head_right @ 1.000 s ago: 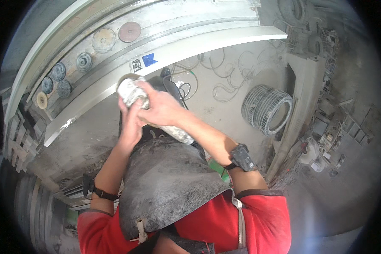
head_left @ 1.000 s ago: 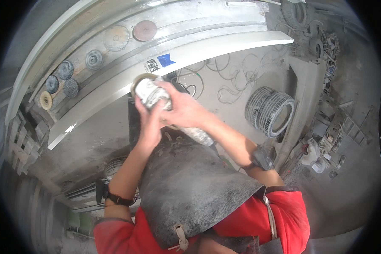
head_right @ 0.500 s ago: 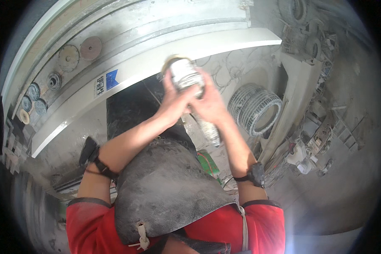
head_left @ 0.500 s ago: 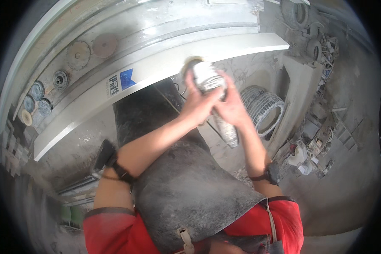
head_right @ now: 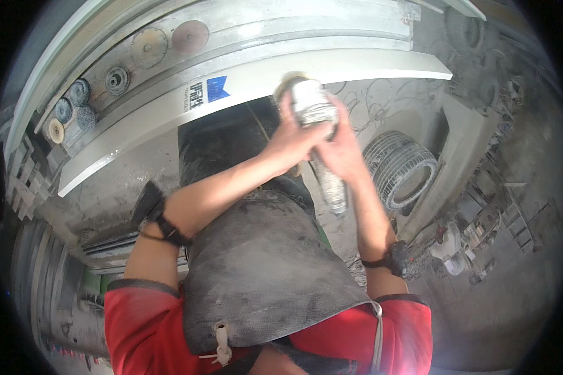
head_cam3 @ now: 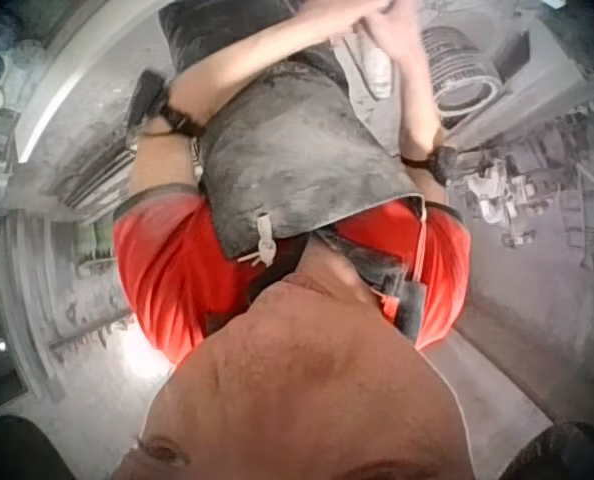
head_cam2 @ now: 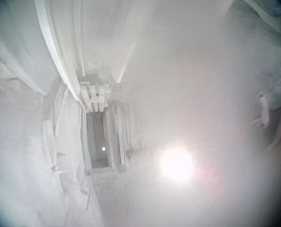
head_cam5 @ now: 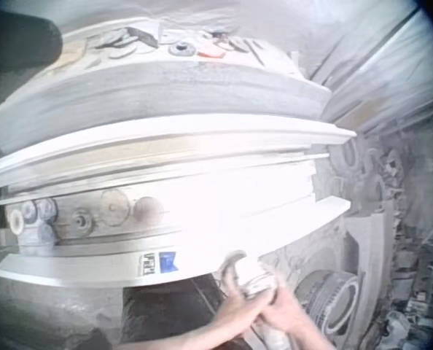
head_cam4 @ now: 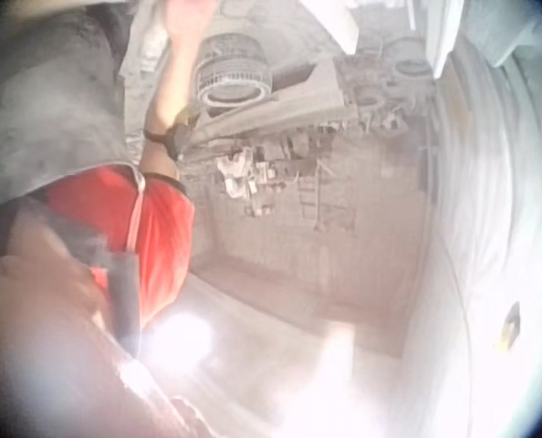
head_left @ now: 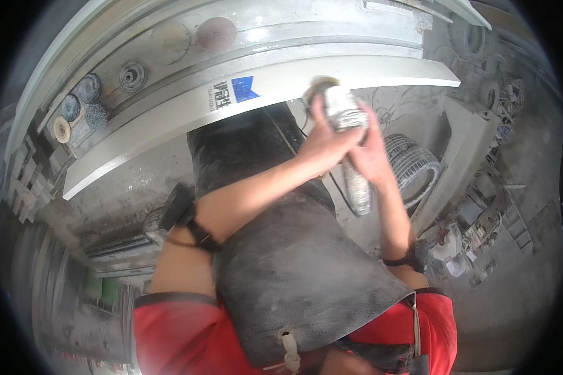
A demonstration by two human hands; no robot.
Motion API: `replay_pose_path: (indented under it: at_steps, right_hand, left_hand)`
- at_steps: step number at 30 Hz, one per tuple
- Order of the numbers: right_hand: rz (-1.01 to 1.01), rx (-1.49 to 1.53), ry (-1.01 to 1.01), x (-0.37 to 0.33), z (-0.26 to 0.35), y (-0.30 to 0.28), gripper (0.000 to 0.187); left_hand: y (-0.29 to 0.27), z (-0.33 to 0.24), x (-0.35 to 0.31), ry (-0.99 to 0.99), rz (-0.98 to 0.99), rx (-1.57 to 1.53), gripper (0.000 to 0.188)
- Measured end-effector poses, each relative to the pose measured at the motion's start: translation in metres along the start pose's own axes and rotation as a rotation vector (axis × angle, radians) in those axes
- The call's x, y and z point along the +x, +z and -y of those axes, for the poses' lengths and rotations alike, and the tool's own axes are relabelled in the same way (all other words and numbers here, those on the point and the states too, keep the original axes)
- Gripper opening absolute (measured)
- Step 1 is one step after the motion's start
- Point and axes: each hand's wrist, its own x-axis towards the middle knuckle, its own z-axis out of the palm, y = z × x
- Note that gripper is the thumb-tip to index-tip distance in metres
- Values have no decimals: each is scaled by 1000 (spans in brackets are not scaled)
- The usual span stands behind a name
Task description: Grinding and smoothing the edge of a stone slab using a handheld angle grinder.
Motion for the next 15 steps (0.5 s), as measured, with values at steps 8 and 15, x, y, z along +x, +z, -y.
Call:
replay_pose_path:
  at_steps: [8, 15]
  right_hand:
    - [428, -57, -133, -29, 115, 148, 79]
    - [355, -63, -143, -27, 103, 149, 81]
  left_hand:
    - [-159, 19, -135, 140, -356, -307, 93]
    - [-157, 22, -124, 173, -312, -265, 92]
